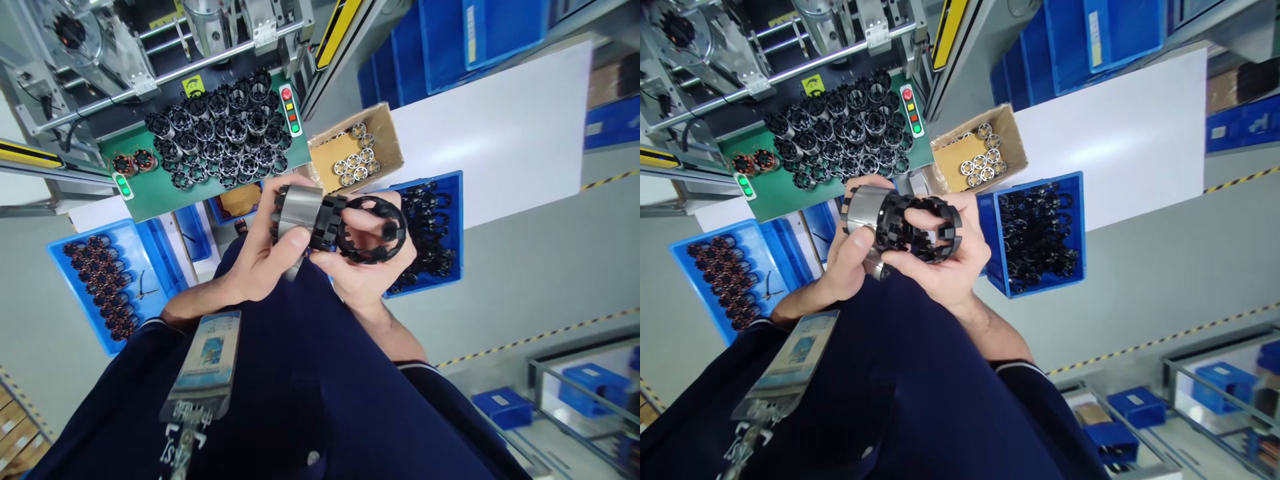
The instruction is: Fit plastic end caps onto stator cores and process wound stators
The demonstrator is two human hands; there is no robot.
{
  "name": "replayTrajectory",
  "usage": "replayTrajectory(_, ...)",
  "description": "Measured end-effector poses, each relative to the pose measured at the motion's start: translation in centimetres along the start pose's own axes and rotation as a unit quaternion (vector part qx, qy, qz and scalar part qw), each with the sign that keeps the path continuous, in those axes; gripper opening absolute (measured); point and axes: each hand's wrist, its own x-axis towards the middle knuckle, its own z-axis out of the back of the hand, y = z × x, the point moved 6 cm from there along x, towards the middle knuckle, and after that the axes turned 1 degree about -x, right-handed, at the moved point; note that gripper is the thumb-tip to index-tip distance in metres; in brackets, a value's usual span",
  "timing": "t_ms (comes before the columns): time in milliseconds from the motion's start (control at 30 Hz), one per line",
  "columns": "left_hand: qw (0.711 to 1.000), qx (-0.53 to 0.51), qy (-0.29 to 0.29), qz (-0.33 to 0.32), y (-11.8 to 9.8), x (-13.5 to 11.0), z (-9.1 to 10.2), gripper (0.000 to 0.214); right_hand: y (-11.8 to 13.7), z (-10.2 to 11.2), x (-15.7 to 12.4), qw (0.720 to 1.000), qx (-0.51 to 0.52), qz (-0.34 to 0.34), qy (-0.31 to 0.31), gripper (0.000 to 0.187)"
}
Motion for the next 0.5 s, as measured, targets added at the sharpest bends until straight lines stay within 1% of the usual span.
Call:
replayTrajectory(100,1.000,-0.003,0.002,0.004,0.02,-0.26,-0.27,0.061,0.06,0.41,-0.10,1.000,0.008,-0.015,0.001,0.058)
replayTrajectory(200,1.000,-0.010,0.008,0.008,0.28,-0.33,-0.31,0.068,0.10,0.90,-0.22,0.999,0.033,-0.029,-0.007,0.054)
replayTrajectory(267,1.000,-0.009,0.020,0.009,0.42,-0.34,-0.30,0.071,0.03,0.99,-0.32,0.999,0.034,-0.034,0.002,0.055)
replayTrajectory(367,0.998,-0.002,0.054,-0.007,0.27,-0.36,-0.47,0.064,-0.10,0.85,-0.40,0.999,0.040,-0.032,0.014,0.058)
replayTrajectory(433,0.997,0.016,0.070,-0.013,0.17,-0.35,-0.56,0.060,-0.15,0.80,-0.36,0.998,0.053,-0.030,0.004,0.059)
replayTrajectory(500,0.996,0.034,0.073,-0.023,0.03,-0.30,-0.53,0.059,-0.17,0.81,-0.33,0.998,0.061,-0.028,-0.005,0.060)
